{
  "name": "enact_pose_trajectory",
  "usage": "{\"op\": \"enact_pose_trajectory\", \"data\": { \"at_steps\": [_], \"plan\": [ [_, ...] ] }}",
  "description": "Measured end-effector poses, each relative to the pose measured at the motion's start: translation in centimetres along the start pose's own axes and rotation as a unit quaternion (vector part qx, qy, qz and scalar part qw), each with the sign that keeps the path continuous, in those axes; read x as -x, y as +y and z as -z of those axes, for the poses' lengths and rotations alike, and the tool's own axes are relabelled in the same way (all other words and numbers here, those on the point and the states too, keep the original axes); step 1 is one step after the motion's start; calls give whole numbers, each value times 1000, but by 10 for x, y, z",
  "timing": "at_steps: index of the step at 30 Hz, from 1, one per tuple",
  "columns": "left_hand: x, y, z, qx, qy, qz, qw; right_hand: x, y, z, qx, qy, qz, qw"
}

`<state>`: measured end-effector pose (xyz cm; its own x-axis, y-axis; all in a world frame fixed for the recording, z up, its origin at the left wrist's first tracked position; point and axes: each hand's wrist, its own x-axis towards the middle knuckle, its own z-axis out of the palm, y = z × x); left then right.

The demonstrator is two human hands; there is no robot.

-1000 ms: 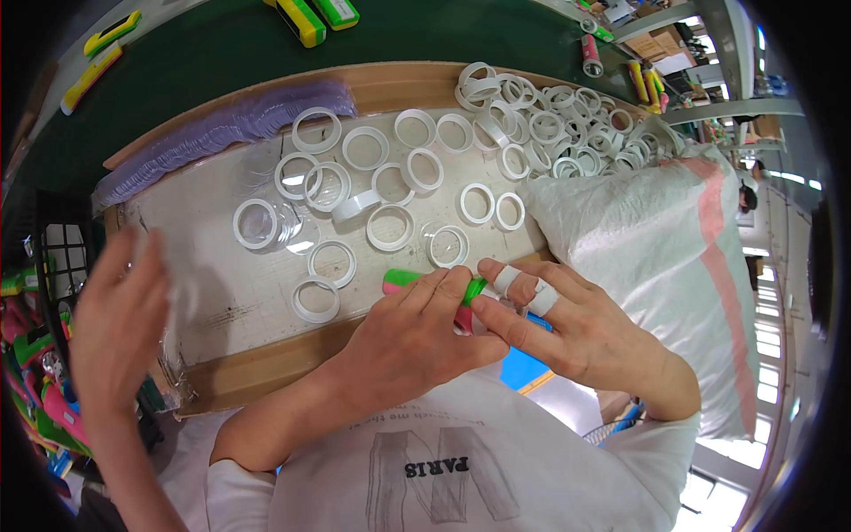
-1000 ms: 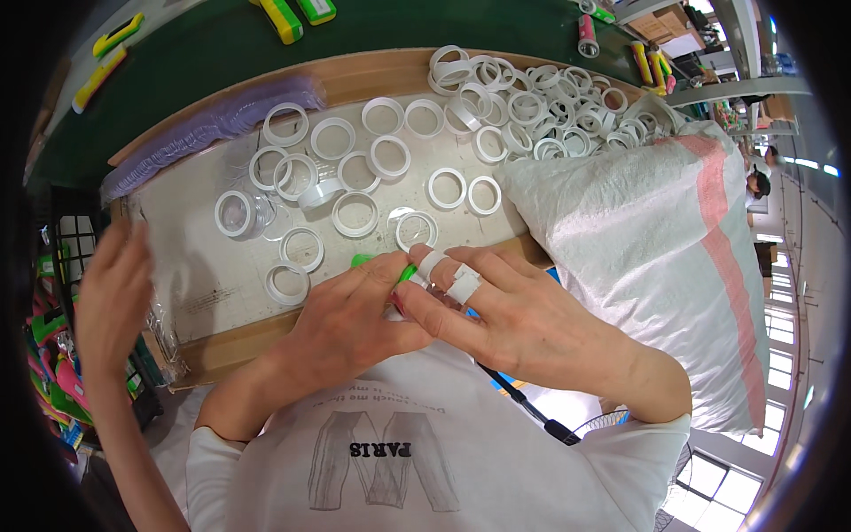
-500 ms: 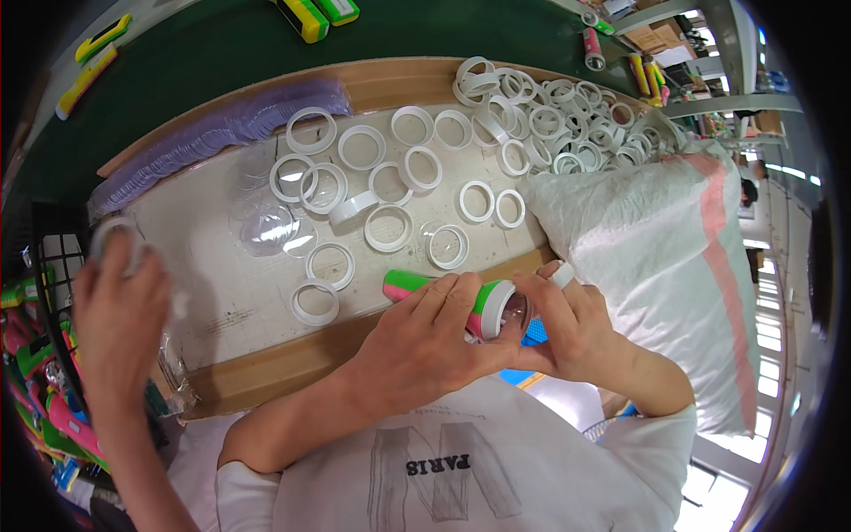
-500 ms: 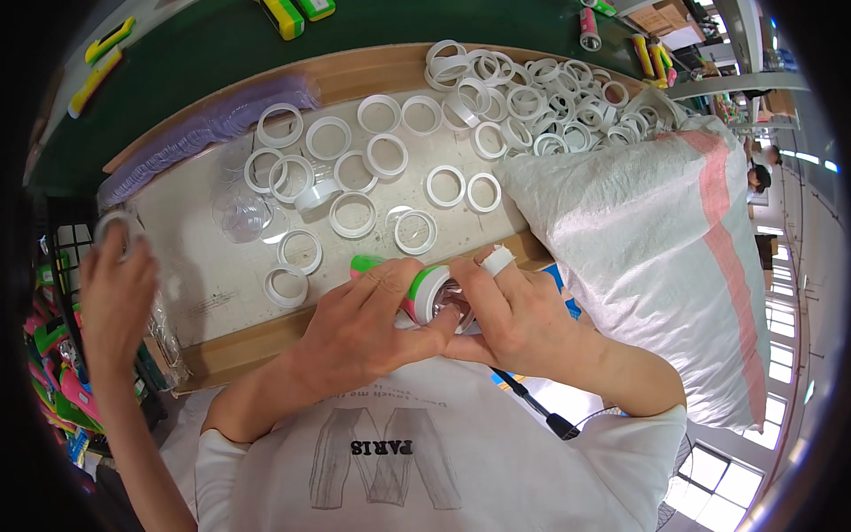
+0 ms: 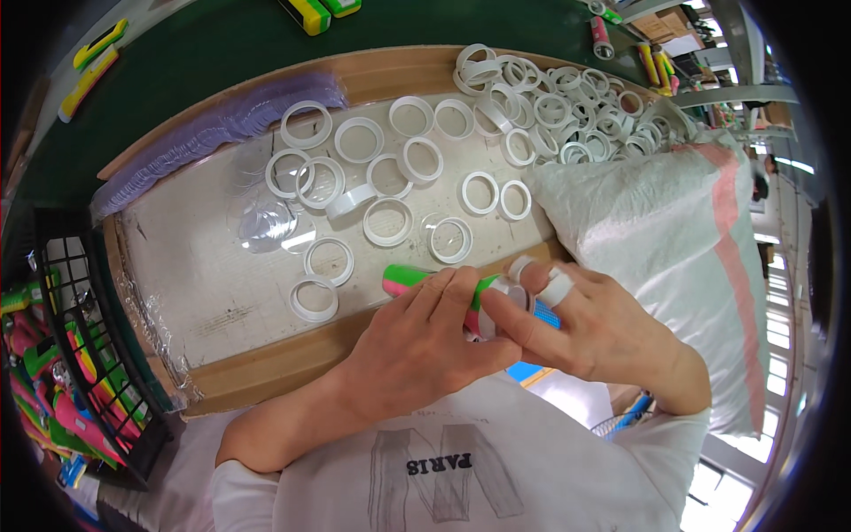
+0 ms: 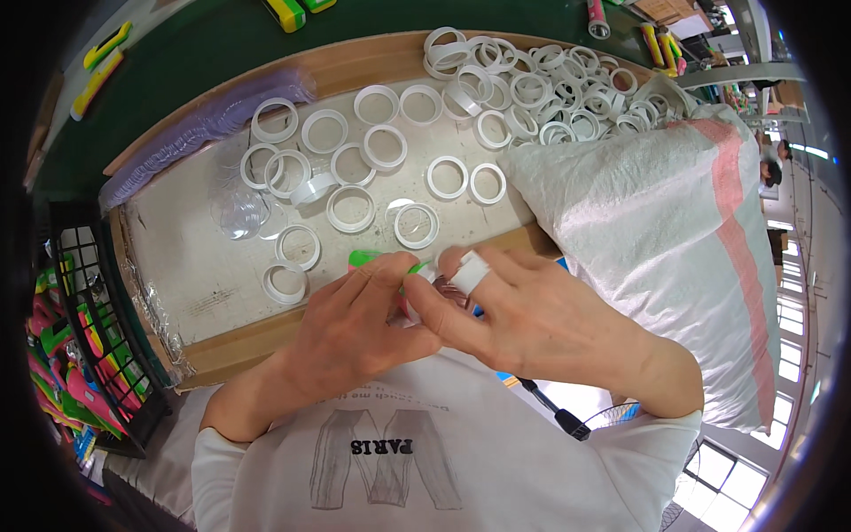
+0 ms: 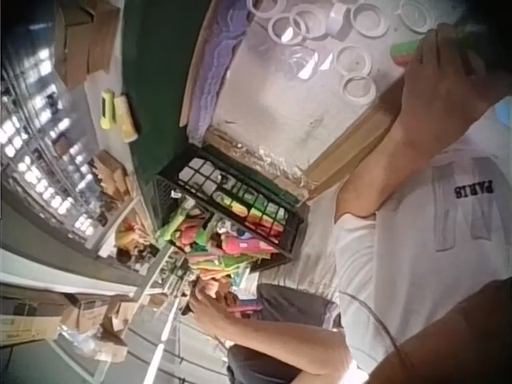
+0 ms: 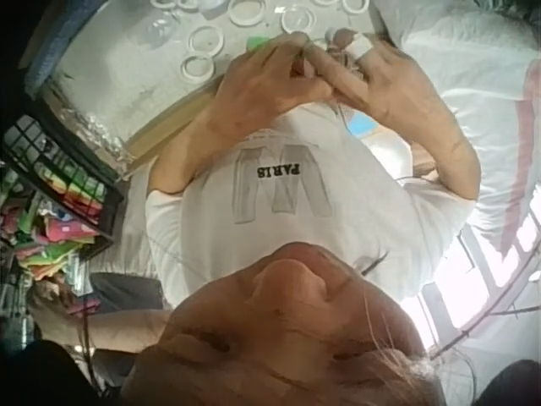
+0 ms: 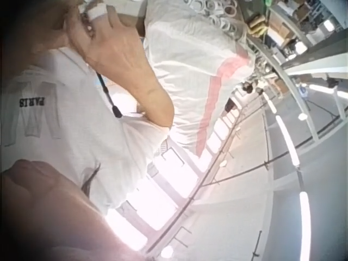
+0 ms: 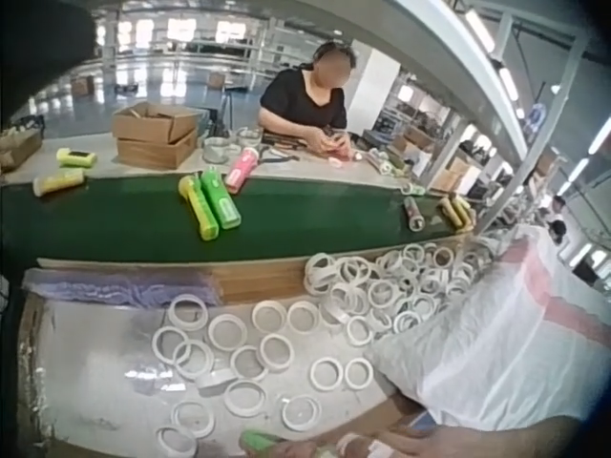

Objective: Assembling small plastic flashlights by inserting internal components and securing the lens cap ring.

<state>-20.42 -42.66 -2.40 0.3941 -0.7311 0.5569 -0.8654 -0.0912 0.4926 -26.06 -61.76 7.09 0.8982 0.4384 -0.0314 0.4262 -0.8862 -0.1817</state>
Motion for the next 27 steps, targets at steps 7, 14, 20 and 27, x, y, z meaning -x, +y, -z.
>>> {"op": "enact_pose_trajectory", "data": {
  "at_steps": [7,14,20,27],
  "plan": [
    [-2,0,-8,9,24,30,999,5,-3,-8,14,-30,-55,998],
    [-14,-4,6,79,-65,63,993,-7,11,-16,55,72,48,995],
    [-11,-25,-6,184,27,116,976,-22,12,-29,-28,143,-54,988],
    [-24,-43,-8,466,-177,329,802,-46,61,-34,-197,133,17,971]
  ]
}}
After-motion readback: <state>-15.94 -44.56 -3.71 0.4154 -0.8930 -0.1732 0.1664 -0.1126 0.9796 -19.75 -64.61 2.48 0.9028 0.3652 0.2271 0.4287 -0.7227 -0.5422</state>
